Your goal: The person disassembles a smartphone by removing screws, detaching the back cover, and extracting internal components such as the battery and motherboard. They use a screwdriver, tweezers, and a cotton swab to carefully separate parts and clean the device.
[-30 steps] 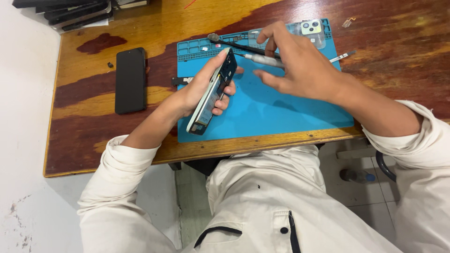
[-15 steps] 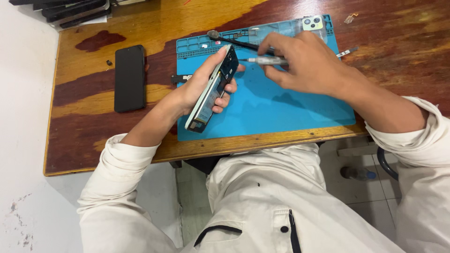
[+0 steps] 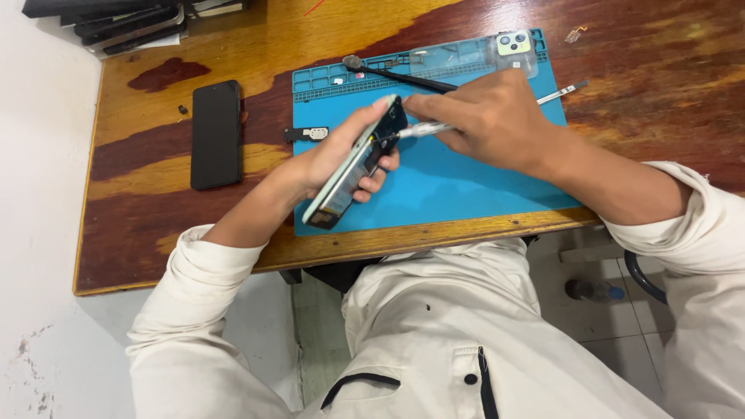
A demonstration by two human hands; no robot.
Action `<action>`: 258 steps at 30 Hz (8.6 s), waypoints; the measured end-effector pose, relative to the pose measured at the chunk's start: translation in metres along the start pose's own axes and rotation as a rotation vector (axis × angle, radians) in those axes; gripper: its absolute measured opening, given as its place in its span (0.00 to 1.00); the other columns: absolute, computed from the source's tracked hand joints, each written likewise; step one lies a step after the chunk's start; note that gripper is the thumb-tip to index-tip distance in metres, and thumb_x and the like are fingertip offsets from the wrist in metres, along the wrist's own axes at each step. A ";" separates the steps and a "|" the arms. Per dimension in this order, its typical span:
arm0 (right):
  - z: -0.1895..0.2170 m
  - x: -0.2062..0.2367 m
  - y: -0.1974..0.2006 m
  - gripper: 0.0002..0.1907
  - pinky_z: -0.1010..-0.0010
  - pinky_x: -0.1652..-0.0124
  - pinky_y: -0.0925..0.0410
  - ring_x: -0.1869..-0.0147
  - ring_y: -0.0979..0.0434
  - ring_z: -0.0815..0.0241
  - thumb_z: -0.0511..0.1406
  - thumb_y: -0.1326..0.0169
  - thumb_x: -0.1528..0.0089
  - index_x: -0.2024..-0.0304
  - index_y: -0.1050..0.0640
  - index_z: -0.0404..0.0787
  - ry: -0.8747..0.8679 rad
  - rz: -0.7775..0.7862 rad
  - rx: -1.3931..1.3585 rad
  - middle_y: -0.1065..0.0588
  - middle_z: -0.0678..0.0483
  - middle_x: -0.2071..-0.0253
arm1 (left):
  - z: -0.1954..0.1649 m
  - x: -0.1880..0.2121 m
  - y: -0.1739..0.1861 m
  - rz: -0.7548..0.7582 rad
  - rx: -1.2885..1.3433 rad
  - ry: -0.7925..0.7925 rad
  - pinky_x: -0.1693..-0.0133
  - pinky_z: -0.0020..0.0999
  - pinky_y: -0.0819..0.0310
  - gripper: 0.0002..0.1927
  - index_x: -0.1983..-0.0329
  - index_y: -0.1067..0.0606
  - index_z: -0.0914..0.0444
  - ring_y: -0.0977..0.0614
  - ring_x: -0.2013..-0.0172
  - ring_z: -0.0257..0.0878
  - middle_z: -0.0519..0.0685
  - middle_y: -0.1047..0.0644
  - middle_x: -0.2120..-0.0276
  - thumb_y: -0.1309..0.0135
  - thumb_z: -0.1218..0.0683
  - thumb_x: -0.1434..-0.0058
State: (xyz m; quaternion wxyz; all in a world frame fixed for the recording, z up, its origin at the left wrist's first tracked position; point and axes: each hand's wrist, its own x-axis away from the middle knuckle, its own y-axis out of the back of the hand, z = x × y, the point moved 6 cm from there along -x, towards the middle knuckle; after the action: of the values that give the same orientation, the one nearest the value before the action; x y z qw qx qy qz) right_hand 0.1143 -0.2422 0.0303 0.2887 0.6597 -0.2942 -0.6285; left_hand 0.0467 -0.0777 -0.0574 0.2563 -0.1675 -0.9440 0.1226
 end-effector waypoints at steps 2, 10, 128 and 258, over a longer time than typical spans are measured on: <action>0.002 0.001 -0.002 0.21 0.66 0.76 0.36 0.74 0.24 0.58 0.29 0.32 0.46 0.49 0.19 0.40 0.028 -0.006 0.017 0.24 0.54 0.74 | 0.000 0.000 -0.005 0.004 0.007 0.013 0.79 0.28 0.36 0.39 0.70 0.35 0.62 0.34 0.80 0.32 0.43 0.36 0.75 0.65 0.22 0.35; 0.010 0.002 -0.002 0.24 0.65 0.73 0.35 0.73 0.25 0.58 0.30 0.33 0.47 0.49 0.22 0.37 0.089 -0.011 0.051 0.24 0.55 0.72 | 0.000 0.004 -0.016 -0.132 -0.047 0.009 0.80 0.29 0.36 0.36 0.70 0.35 0.59 0.35 0.81 0.32 0.42 0.36 0.75 0.65 0.22 0.40; 0.024 -0.014 0.016 0.28 0.67 0.75 0.33 0.71 0.25 0.57 0.42 0.34 0.38 0.40 0.27 0.35 -0.063 0.064 -0.017 0.29 0.50 0.53 | -0.005 -0.007 0.010 -0.076 0.119 -0.150 0.80 0.29 0.38 0.45 0.35 0.33 0.60 0.33 0.79 0.33 0.44 0.35 0.70 0.64 0.22 0.39; 0.014 -0.001 -0.007 0.10 0.68 0.73 0.39 0.77 0.31 0.59 0.28 0.30 0.38 0.57 0.20 0.36 -0.011 -0.127 -0.380 0.29 0.53 0.78 | -0.013 -0.005 -0.026 -0.262 -0.208 -0.373 0.83 0.28 0.40 0.45 0.34 0.35 0.65 0.34 0.84 0.31 0.48 0.29 0.74 0.73 0.25 0.34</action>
State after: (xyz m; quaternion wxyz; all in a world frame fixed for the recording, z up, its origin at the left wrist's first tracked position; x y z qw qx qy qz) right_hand 0.1001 -0.2374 0.0251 0.3663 0.6071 -0.1297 -0.6931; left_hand 0.0509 -0.1017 -0.0401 0.0726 -0.0439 -0.9962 0.0192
